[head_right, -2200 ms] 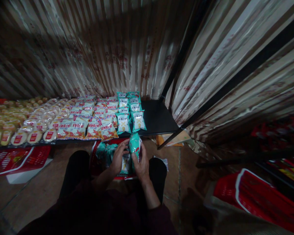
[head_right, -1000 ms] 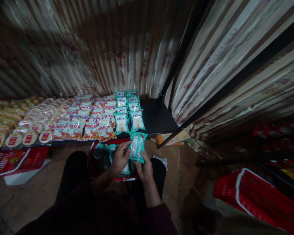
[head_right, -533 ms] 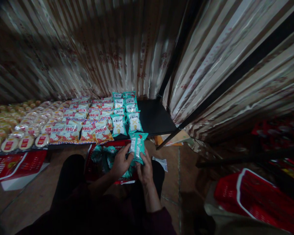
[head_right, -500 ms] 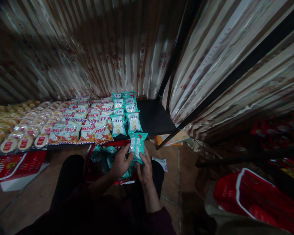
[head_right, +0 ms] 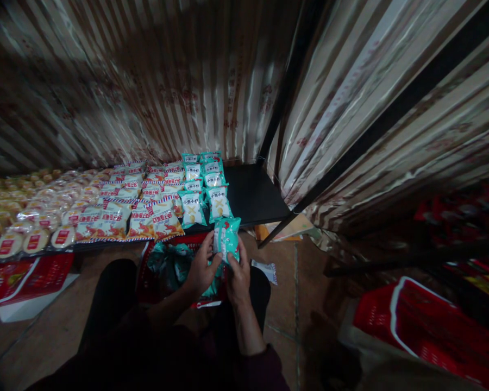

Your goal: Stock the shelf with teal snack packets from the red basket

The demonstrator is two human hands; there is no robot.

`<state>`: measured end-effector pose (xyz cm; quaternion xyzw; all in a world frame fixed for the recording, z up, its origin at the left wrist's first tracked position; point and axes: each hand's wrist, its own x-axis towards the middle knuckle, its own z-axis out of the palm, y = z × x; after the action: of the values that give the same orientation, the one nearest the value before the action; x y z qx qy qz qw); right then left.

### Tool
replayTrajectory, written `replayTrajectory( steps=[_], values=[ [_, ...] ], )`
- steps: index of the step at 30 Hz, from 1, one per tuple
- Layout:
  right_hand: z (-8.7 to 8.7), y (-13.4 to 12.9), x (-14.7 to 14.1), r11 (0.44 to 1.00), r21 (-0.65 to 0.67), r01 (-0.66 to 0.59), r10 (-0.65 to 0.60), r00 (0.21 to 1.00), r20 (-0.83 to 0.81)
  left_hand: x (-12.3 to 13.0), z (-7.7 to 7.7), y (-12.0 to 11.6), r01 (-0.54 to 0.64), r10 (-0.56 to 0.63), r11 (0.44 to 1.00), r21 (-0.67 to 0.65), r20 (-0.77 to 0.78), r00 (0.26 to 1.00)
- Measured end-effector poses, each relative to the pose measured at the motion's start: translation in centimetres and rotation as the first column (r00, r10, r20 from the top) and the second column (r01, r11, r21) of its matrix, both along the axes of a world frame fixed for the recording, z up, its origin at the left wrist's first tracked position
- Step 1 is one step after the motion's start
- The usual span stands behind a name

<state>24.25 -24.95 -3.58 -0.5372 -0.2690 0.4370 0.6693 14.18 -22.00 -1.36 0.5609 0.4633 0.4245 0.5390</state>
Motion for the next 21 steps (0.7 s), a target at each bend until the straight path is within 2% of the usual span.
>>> replayTrajectory(
  steps=[5, 9, 11, 15, 18, 21],
  values=[
    [0.7, -0.4, -0.5, 0.999, 0.025, 0.03, -0.034, 0.978, 0.204, -0.4, 0.7, 0.0, -0.061, 0.061, 0.998, 0.008, -0.039, 0.997],
    [1.0, -0.5, -1.2, 0.999, 0.038, 0.002, -0.017, 0.915, 0.403, -0.7, 1.3, 0.1, -0.08, 0.078, 0.996, -0.038, -0.049, 0.996],
    [0.7, -0.4, -1.5, 0.998, 0.063, -0.005, -0.029, 0.847, 0.531, -0.7, 1.4, 0.1, -0.069, 0.069, 0.995, -0.069, -0.002, 0.998],
    [0.2, 0.0, -2.0, 0.992, 0.129, -0.011, -0.091, 0.648, 0.756, -0.9, 1.3, 0.4, 0.033, -0.003, 0.988, -0.148, 0.202, 0.979],
    [0.4, 0.2, -2.4, 0.988, 0.155, -0.019, -0.123, 0.521, 0.845, -1.0, 1.3, 0.5, 0.077, -0.007, 0.973, -0.217, 0.304, 0.953],
    [0.7, 0.2, -2.8, 0.989, 0.144, -0.029, -0.117, 0.44, 0.89, -1.1, 1.5, 0.5, 0.096, 0.003, 0.963, -0.253, 0.364, 0.931]
  ],
)
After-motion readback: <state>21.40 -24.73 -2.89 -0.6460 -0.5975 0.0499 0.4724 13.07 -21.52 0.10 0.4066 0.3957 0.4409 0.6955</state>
